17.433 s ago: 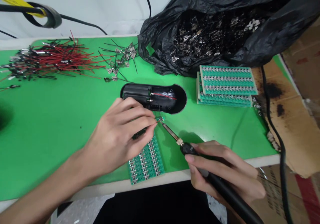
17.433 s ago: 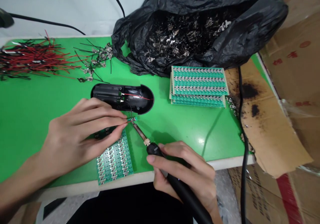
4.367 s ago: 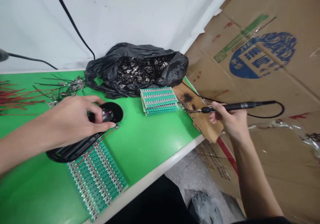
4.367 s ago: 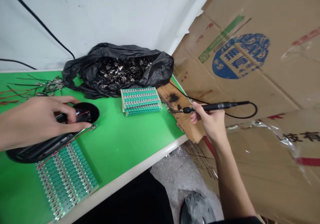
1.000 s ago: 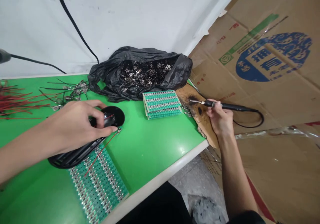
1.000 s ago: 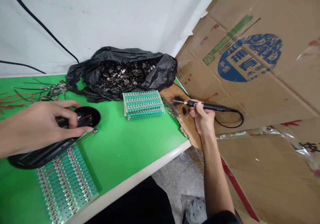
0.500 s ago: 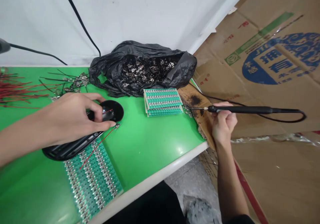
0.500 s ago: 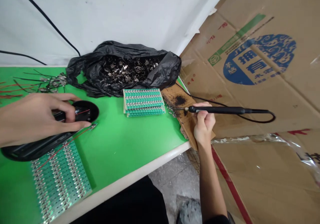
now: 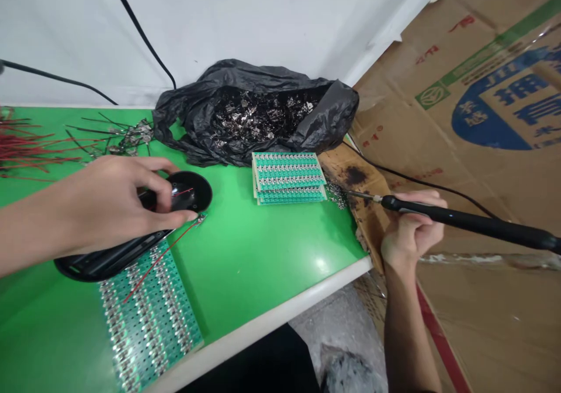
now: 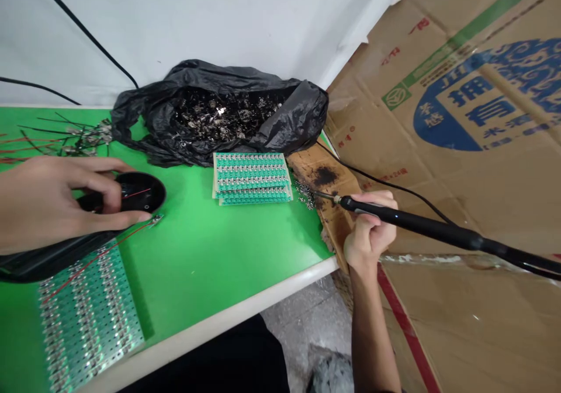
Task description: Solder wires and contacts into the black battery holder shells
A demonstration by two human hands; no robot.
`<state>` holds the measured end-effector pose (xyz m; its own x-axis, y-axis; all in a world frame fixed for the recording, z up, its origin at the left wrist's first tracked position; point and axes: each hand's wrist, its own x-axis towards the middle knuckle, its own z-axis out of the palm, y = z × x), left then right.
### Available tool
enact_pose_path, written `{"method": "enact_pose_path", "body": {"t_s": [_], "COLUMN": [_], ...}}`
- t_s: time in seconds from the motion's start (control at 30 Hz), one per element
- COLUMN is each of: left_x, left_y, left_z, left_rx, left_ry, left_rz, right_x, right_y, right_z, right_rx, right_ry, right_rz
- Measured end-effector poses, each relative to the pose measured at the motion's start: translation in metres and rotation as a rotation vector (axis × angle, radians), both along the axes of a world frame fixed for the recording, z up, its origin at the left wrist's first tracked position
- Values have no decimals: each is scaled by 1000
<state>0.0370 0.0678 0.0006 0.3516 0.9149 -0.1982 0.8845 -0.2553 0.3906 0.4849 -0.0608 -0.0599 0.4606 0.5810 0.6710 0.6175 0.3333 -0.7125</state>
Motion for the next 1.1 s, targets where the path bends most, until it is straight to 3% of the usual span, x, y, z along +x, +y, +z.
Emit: {"method": "enact_pose_path", "body": {"t_s": [0.13,0.33,0.5,0.77,0.97,1.1], "left_x": [-1,3,6,8,6,0], "left_y": [1,1,-1,-5,-4,-2], "left_z": [-3,1,2,5,-1,-6], "left_rx": [18,5,-2,-11,19,64], "left_ry": [23,12,32,25,51,26], "left_rz": [-26,-4,32,13,12,-10], "right_x": [-6,-1,13,26,34,35], "right_y": [1,16,33,33,35,32], "right_z": [6,31,40,17,-2,-11], "right_rx": [62,-133,-186,-117,14,12], "right_ry": [-98,-114,-184,-216,-220,-200], "right_rz": [-14,105,194,209,80,-51]}}
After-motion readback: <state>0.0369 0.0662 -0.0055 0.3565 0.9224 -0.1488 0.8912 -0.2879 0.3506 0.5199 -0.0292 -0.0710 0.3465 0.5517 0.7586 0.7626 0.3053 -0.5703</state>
